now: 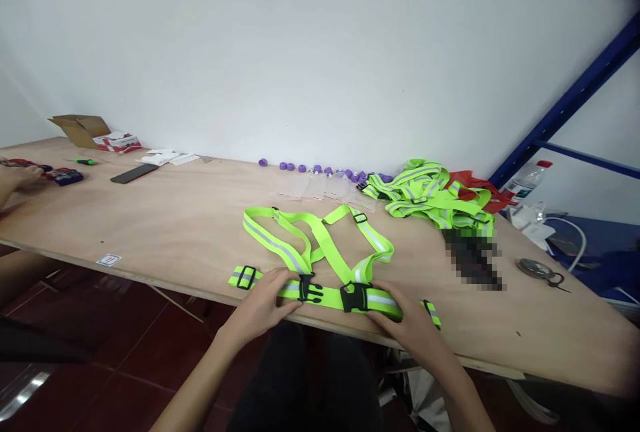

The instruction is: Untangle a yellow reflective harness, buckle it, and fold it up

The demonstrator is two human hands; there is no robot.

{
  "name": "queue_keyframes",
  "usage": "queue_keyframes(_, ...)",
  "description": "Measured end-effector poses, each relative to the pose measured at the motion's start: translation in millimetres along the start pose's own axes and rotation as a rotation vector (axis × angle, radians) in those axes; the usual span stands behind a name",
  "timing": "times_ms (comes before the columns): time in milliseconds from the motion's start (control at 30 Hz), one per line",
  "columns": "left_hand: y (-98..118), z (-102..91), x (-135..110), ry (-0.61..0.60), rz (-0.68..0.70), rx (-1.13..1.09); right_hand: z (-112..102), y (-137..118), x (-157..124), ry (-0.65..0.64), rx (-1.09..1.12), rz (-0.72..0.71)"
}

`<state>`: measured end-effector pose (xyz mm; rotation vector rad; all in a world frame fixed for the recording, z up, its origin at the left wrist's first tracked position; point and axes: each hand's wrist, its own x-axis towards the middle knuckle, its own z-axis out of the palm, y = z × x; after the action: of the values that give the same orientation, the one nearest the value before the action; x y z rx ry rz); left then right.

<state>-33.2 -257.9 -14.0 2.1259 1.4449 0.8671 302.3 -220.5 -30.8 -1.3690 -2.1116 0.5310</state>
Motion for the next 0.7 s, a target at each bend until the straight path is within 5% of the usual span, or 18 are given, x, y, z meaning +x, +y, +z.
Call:
queue_keyframes(467,10,7.5,13,0.065,0.016,-0.044,3,-6,13,-0.006,0.120,0.101)
queue_keyframes(700,18,19.0,23,0.040,0.064,-0.085,8,0,13,0.028,0.103,0.024)
